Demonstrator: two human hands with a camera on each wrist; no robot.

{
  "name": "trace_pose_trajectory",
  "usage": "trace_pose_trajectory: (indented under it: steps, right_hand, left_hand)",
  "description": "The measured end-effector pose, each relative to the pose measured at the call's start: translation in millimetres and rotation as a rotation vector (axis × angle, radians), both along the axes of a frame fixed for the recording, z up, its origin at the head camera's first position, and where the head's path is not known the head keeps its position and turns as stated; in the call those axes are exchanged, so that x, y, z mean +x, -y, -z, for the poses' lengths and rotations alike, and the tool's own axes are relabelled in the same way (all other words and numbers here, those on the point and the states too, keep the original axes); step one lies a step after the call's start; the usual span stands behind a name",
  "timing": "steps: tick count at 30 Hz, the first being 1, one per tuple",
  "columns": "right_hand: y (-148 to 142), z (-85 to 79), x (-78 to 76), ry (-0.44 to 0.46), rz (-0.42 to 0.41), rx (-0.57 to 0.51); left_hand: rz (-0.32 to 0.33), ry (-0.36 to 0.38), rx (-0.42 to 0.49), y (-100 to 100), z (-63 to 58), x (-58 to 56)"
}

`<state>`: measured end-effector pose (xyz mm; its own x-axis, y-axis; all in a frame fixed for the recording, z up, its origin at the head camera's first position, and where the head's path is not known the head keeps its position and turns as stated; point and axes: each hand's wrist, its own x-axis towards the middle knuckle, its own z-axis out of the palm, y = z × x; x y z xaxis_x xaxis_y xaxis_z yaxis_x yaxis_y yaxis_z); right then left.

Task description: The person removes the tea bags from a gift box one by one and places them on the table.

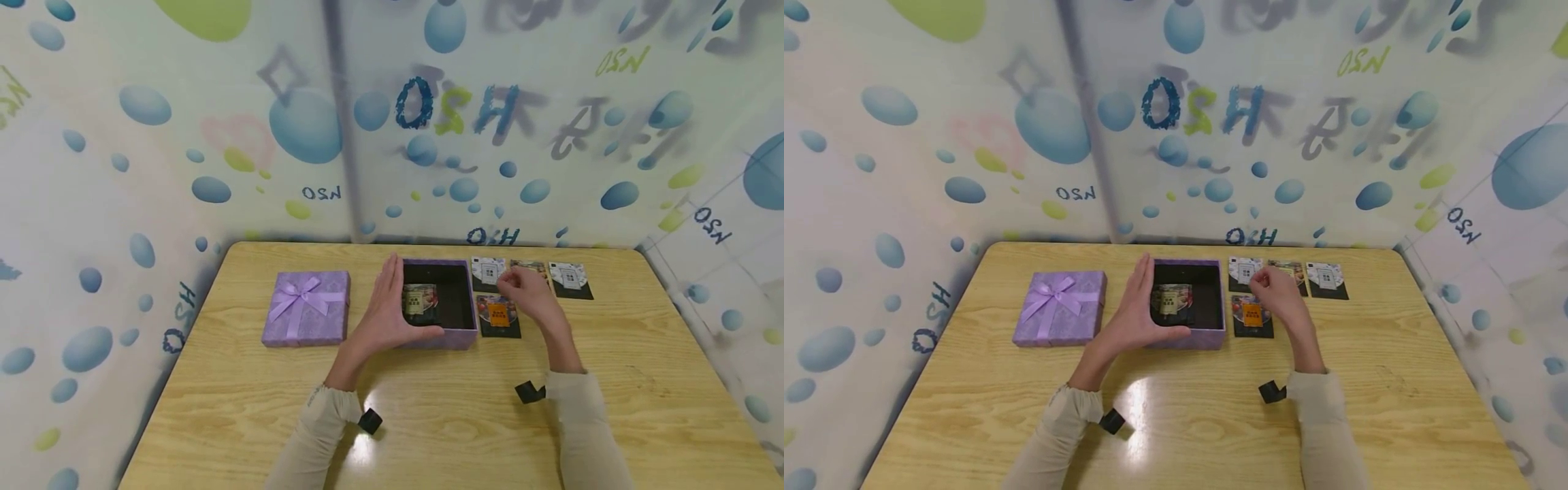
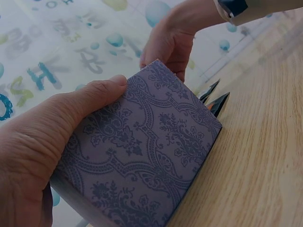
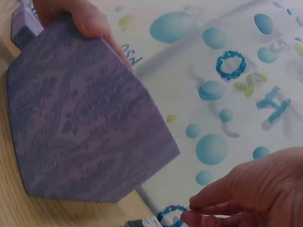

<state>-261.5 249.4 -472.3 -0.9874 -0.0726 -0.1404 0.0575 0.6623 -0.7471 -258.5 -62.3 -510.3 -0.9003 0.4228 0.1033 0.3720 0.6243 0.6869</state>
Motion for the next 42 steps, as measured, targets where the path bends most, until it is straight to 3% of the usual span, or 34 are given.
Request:
trace_pose_trajectory:
  steps: [10, 16, 19, 27, 32, 37, 42]
  right_hand:
    - [31.4, -7.9, 2.5, -0.162, -0.034, -0.117]
    - [58.1, -8.2, 5.0, -0.238, -0.096, -0.221]
    - [71.7, -4.8, 5.1, -0.273, -0.113, -0.199]
    - [97.4, 1.8, 6.9, -0.441, -0.061, -0.046]
    - [110.5, 1.4, 3.4, -0.361, -0.122, 0.014]
    - [124.8, 0.8, -2.8, -0.254, -0.161, 0.147]
    - [133.8, 8.8, -11.4, -0.068, -0.173, 0.265]
  left_hand:
    - [0.008, -0.002, 0.002, 1.5, -2.2, -2.6]
    - [0.007, -0.017, -0.014, 1.6, -1.6, -2.9]
    - [0.006, -0.017, -0.016, 1.5, -0.9, -3.0]
    - [0.006, -0.026, -0.012, 2.6, 0.4, -1.7]
    - [0.004, -0.03, -0.018, 2.3, 0.8, -1.2]
    - [0.018, -0.035, -0.012, 1.0, -0.6, -0.1]
    - [0.023, -0.036, -0.02, 0.7, -1.2, -0.2]
